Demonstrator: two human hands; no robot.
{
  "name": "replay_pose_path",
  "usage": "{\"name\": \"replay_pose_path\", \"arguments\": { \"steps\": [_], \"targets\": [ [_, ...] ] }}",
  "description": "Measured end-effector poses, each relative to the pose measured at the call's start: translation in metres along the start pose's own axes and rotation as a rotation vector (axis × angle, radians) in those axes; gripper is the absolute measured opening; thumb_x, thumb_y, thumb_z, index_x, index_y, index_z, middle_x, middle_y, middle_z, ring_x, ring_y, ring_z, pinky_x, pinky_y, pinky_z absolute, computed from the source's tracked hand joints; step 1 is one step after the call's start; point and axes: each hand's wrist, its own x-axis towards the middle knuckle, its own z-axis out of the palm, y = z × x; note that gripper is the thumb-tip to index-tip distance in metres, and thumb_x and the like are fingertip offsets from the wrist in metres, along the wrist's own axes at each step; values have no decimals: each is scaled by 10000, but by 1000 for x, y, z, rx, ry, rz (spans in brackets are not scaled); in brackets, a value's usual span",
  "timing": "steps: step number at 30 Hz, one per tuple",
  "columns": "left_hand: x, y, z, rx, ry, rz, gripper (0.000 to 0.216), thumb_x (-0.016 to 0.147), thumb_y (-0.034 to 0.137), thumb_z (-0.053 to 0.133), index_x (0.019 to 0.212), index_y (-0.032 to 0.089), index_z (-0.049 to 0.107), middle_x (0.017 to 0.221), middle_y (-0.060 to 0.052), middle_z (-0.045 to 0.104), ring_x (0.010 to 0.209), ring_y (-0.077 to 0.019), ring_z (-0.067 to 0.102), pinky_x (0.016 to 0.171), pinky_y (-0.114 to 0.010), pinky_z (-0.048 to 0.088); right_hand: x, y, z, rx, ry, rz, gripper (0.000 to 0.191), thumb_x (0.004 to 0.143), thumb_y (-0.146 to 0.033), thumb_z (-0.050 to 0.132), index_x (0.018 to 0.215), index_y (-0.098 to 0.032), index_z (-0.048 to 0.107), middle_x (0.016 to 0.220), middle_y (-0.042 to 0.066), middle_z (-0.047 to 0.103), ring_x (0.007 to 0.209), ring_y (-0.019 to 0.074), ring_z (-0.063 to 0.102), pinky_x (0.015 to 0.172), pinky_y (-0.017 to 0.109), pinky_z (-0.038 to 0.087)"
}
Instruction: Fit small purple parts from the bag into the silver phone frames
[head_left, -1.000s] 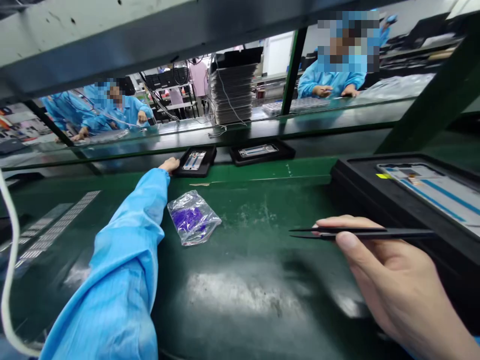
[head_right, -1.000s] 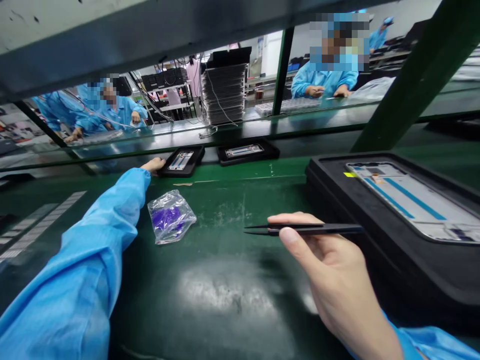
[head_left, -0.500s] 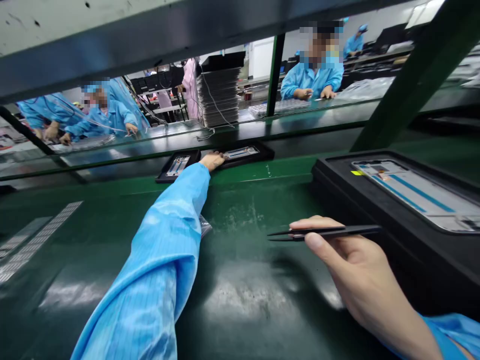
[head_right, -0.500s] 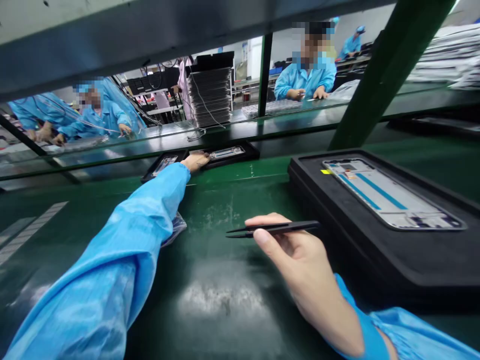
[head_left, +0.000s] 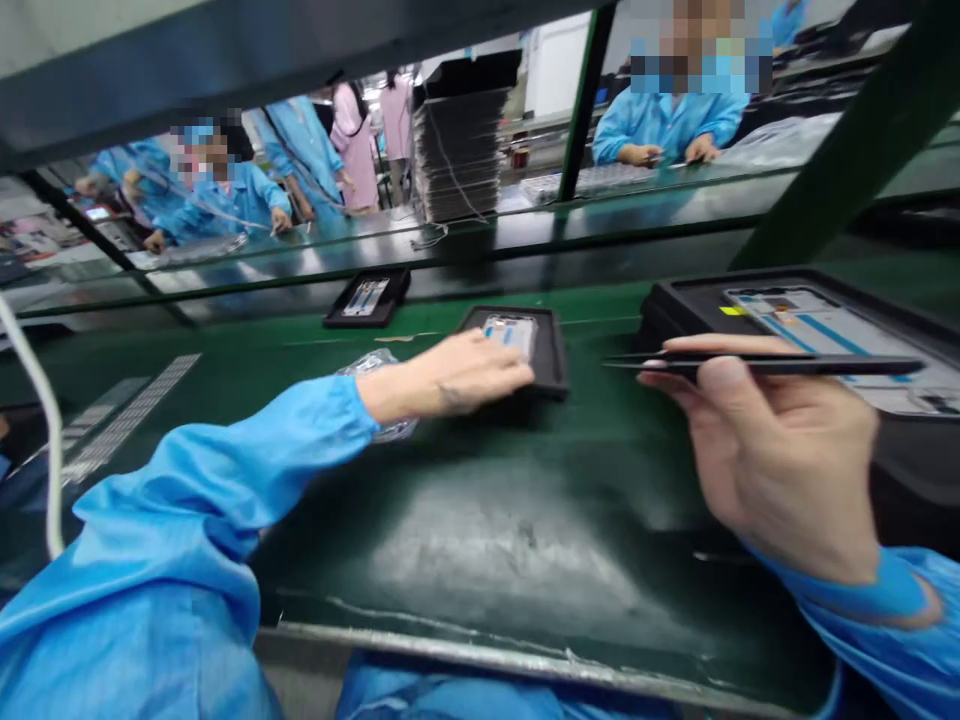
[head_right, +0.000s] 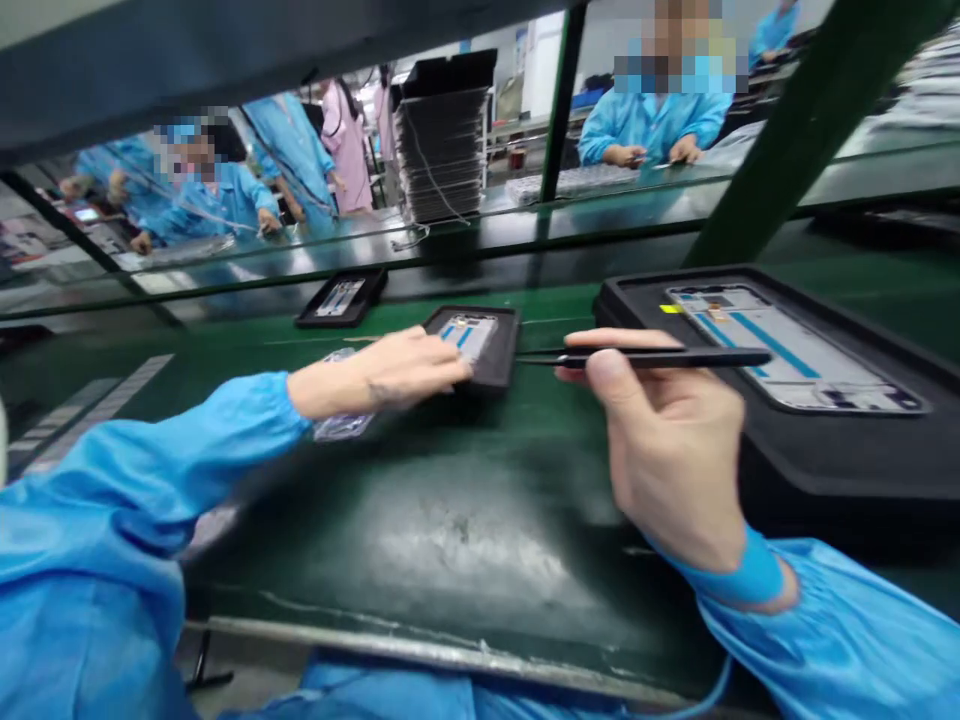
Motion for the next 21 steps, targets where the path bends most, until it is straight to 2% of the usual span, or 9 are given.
{"name": "replay_pose_path", "arguments": {
  "steps": [5, 7, 9, 11, 13, 14, 16, 18, 21],
  "targets": [
    [-31, 126, -7, -135, 215, 192, 298, 1043, 172, 382, 969, 138, 669, 799, -70, 602, 675, -163, 600, 570, -323, 413, -1, 9, 10, -16, -62, 16, 206, 767, -416, 838, 863, -239, 792, 882, 22, 703, 785, 158, 669, 827, 356, 576],
    [-36, 162, -3, -195, 255, 182, 314, 1017, 143, 392, 951, 148, 699, 760, -60, 582, 604, -143, 574, 507, -324, 395, -9, 16, 15, -66, -153, 102, 222, 779, -437, 823, 889, -246, 792, 883, 20, 714, 777, 164, 682, 826, 362, 570],
    [-38, 181, 2, -244, 271, 180, 362, 1017, 152, 374, 959, 169, 731, 734, -54, 585, 568, -127, 557, 483, -319, 393, -17, 23, 20, -139, -260, 209, 265, 789, -482, 802, 924, -255, 791, 888, 20, 730, 793, 183, 702, 820, 371, 563],
    [-41, 177, 5, -280, 278, 206, 392, 1040, 208, 359, 958, 191, 742, 726, -52, 603, 577, -126, 561, 495, -316, 405, -23, 29, 23, -225, -348, 283, 309, 791, -524, 782, 943, -255, 787, 879, 24, 743, 816, 205, 714, 813, 375, 558],
    [-50, 152, 5, -250, 276, 162, 391, 1051, 223, 350, 947, 208, 728, 739, -51, 622, 629, -141, 575, 540, -319, 414, -25, 32, 25, -288, -385, 316, 333, 788, -545, 770, 945, -251, 782, 868, 30, 750, 831, 220, 719, 803, 377, 557],
    [-57, 133, 4, -197, 267, 82, 385, 1042, 179, 343, 953, 213, 716, 759, -52, 633, 663, -149, 579, 573, -321, 416, -24, 32, 26, -305, -383, 328, 337, 786, -545, 770, 946, -249, 779, 866, 31, 751, 831, 222, 720, 802, 375, 557],
    [-74, 92, 3, -35, 216, -235, 403, 1038, 133, 312, 945, 196, 699, 788, -73, 639, 731, -176, 579, 643, -334, 416, -21, 32, 27, -302, -361, 353, 335, 782, -533, 777, 947, -241, 776, 867, 31, 751, 828, 216, 720, 813, 369, 554],
    [-92, 54, 4, 71, 151, -492, 338, 1033, 126, 360, 985, 166, 692, 940, -112, 663, 852, -207, 587, 730, -357, 426, -19, 32, 29, -279, -350, 368, 334, 781, -521, 785, 947, -232, 775, 871, 31, 749, 829, 208, 719, 826, 361, 550],
    [-111, 23, 11, 107, 62, -510, 220, 1006, 142, 482, 1042, 151, 699, 1229, -142, 633, 1096, -267, 563, 854, -392, 441, -17, 33, 34, -242, -372, 368, 353, 776, -535, 786, 952, -230, 776, 879, 32, 749, 840, 210, 718, 821, 363, 550]
  ]
}}
